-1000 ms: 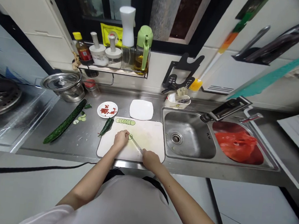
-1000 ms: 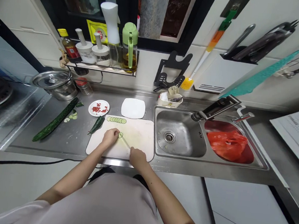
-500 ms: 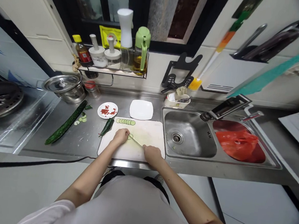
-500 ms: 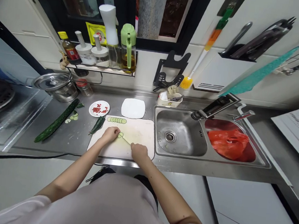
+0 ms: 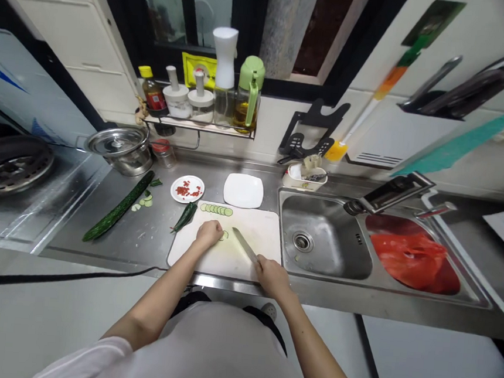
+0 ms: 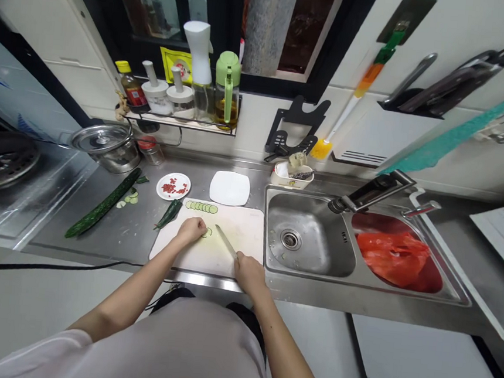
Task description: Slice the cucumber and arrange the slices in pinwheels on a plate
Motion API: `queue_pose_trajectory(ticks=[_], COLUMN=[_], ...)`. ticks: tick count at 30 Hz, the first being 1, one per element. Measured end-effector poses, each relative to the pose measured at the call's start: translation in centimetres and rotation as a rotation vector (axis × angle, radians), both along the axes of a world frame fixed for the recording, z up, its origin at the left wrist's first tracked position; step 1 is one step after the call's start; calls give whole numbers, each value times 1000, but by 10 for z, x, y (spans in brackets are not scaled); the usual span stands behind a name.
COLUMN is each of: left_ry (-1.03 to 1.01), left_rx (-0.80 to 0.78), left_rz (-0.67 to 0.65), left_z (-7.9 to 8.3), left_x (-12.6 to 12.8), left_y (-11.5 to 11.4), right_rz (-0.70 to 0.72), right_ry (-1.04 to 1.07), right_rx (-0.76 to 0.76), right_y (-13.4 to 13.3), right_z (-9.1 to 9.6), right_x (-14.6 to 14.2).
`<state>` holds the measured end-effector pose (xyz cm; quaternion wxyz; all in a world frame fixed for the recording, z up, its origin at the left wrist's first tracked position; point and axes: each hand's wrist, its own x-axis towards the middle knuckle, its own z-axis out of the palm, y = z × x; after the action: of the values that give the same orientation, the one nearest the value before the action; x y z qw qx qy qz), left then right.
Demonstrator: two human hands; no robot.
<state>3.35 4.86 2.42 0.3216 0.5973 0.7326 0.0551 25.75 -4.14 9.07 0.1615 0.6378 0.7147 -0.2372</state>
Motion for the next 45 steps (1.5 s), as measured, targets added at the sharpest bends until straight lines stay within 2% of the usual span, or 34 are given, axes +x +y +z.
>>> queue_pose_trajectory(ticks=[4,8,18,28,38,45], left_ry=[-29,-79,8,170,213,74], left_rx=[15,79,196,198,203,292], left_rz=[75,185,340,300,277,34], left_z=[2,-2,-7,-3,-1,1], left_x=[-1,-15,-49,-47,-44,-10], left_y=[0,1,10,11,6,16], right_rz=[-39,-57,-28,-7,-14,-25], right_ry=[14,22,32,39,26,24], right_rx=[16,8,-9,-18,-14,16], right_y=[0,1,8,10,10,9], right_z=[-7,-8,-7,-9,-6,-11], right_x=[7,6,-4,-4,-3,2])
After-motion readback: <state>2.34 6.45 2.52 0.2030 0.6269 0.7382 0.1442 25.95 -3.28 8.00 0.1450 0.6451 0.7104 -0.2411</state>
